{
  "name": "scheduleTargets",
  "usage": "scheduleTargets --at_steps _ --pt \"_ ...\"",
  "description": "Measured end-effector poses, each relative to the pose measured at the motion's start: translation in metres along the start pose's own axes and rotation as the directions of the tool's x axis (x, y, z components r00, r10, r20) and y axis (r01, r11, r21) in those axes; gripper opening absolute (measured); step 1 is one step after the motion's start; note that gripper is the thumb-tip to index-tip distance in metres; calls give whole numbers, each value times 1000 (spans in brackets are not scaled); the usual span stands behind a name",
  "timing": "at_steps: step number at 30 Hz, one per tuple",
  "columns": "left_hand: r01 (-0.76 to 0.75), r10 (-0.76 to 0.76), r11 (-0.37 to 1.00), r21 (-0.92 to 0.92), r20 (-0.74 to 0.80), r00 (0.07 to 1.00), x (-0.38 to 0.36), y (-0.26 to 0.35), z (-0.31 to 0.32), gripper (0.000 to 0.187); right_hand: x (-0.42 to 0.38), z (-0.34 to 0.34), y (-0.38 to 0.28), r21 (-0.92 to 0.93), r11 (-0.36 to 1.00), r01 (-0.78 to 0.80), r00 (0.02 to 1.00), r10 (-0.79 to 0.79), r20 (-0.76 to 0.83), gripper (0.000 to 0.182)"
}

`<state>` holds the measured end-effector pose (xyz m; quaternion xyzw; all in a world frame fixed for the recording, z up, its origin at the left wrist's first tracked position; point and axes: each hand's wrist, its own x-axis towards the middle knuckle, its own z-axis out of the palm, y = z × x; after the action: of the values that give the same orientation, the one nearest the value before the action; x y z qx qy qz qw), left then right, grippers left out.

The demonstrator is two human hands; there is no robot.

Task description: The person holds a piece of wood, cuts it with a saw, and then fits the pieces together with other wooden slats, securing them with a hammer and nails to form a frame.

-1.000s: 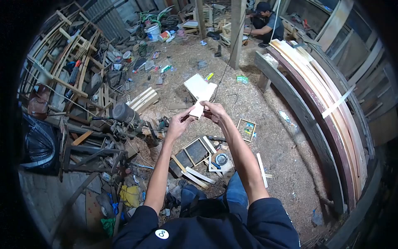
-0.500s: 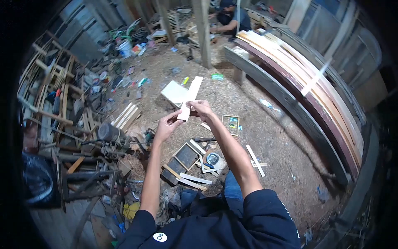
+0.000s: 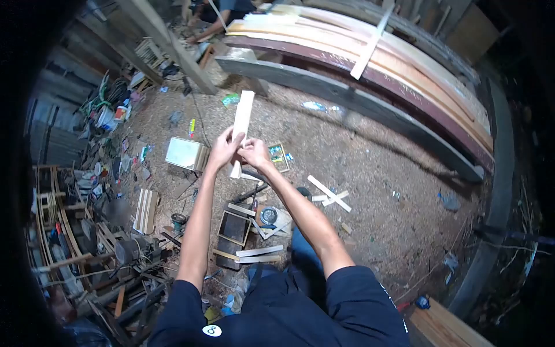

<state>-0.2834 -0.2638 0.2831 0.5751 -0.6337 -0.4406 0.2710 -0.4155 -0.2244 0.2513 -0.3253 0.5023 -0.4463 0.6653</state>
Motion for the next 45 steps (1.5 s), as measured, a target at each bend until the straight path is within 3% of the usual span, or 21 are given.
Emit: scheduleTargets --at_steps 3,5,7,10,12,15,18,19,23,25,27,29,30,31,33,37,38,39,45 --pt "-55 61 988 147 -35 998 48 34 38 53 34 -44 -1 -6 1000 15 1000 -15 -4 21" --pt "-7 14 977 214 -29 999 74 45 62 49 49 -72 -11 -344 938 -31 994 -5 -105 23" --pt "-54 60 953 299 -8 998 102 44 79 46 66 -100 -12 -160 986 -44 998 35 -54 27" --pt "-39 48 964 263 -28 998 122 54 102 44 90 -128 -22 -326 945 -6 996 -25 -91 26" --pt "-7 30 954 301 -72 997 131 62 107 43 91 -135 -35 -339 941 -13 997 -13 -75 25" --pt "-26 42 975 222 -65 997 139 61 97 42 110 -131 -41 -388 921 -7 999 -8 -38 21" --pt "11 19 958 286 -102 995 138 47 79 43 123 -129 -50 -196 978 -71 983 102 155 27" --pt "21 15 959 284 -123 992 135 42 73 43 128 -127 -50 -102 994 -42 983 60 176 34" --pt "38 15 950 311 -164 986 115 12 50 40 141 -106 -57 -78 996 -52 986 64 156 37" --pt "126 -77 913 388 -139 987 105 5 39 40 151 -94 -48 -43 998 -49 994 53 96 37" --pt "149 -104 915 374 -140 985 98 -9 29 42 158 -80 -44 7 1000 -27 990 26 141 41" --pt "199 -163 893 404 -123 979 94 -29 25 44 158 -66 -43 71 990 -119 981 106 165 44" --pt "205 -178 881 427 -101 979 91 -31 19 46 166 -65 -31 8 991 -134 969 130 209 48" --pt "211 -177 884 418 -118 977 89 -35 15 46 164 -53 -26 -27 994 -105 990 107 97 47" --pt "203 -180 867 454 -94 979 87 -40 9 46 168 -35 -24 -100 987 -128 974 143 173 44" --pt "201 -165 930 308 -137 977 82 -61 -3 46 179 -11 -1 -206 977 -50 993 71 97 25" --pt "266 -249 918 296 -93 964 82 -72 -7 46 185 -9 7 -342 938 -61 992 95 83 22" --pt "305 -288 914 268 -103 952 76 -80 -8 46 186 -2 14 -189 976 -110 985 133 114 22" --pt "218 -117 912 346 -288 950 40 -108 -20 46 172 34 29 -240 932 -272 938 312 149 23"
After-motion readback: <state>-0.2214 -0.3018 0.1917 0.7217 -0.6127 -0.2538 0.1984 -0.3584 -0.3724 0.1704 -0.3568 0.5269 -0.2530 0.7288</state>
